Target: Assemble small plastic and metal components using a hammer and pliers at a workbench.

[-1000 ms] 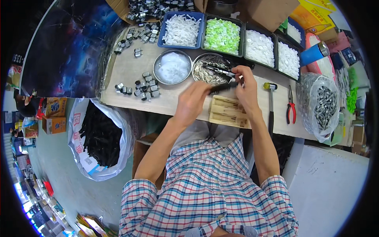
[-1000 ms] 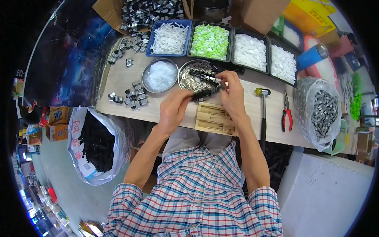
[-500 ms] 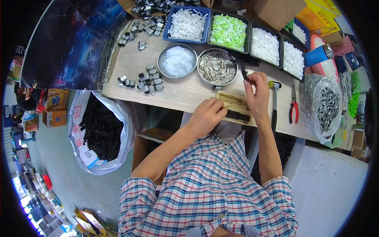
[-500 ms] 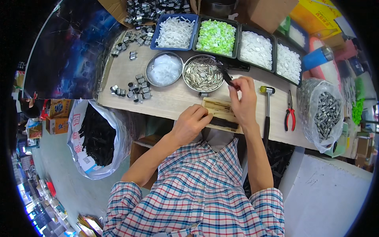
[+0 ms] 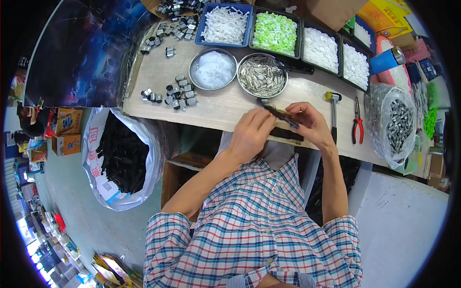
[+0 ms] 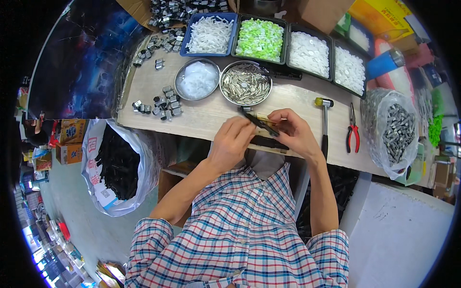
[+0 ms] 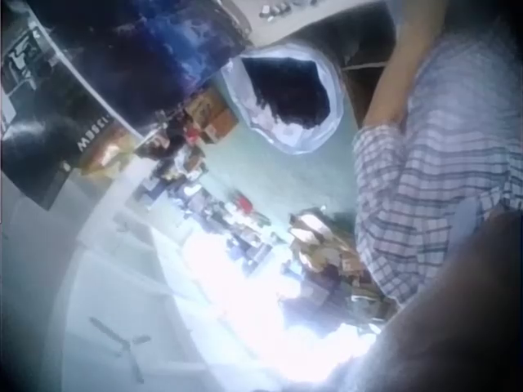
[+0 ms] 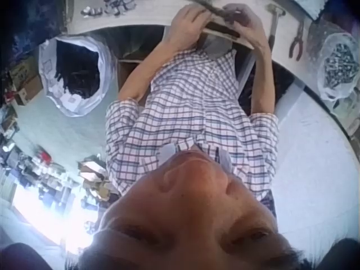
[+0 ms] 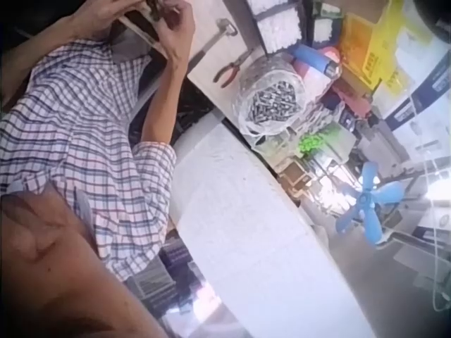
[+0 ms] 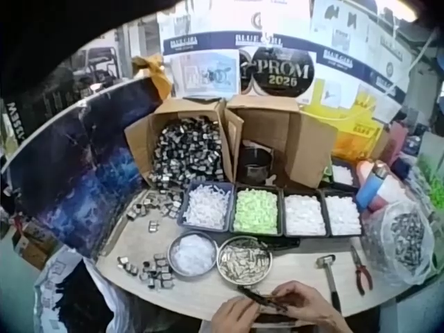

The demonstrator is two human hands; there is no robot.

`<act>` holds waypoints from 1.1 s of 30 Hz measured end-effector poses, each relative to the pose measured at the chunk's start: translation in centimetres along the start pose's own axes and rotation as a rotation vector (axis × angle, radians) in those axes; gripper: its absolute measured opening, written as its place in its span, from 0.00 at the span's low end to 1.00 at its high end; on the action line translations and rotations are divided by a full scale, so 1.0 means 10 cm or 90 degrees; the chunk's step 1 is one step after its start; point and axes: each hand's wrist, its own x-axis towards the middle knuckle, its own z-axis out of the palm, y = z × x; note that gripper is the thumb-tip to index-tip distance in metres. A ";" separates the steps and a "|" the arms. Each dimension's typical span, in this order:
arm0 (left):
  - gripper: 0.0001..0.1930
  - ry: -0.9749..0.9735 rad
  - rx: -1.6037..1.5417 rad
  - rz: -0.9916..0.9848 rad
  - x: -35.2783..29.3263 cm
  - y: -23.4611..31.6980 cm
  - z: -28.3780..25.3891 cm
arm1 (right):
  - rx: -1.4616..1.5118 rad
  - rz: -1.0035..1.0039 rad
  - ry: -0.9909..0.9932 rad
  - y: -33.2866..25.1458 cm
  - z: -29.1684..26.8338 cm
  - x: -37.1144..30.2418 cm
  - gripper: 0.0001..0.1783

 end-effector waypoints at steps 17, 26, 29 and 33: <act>0.16 0.217 0.015 -0.126 -0.11 -0.25 -0.32 | -0.670 -0.256 0.258 -0.03 0.65 0.86 0.12; 0.22 0.074 0.418 -0.231 -0.44 -0.88 -0.77 | -0.688 -0.296 0.313 0.04 0.59 0.74 0.11; 0.22 0.052 0.371 -0.276 -0.36 -0.87 -0.80 | -0.608 -0.269 0.228 -0.03 0.41 0.34 0.10; 0.22 0.053 0.381 -0.278 -0.37 -0.95 -0.81 | -0.721 -0.297 0.133 -0.08 0.16 -0.02 0.11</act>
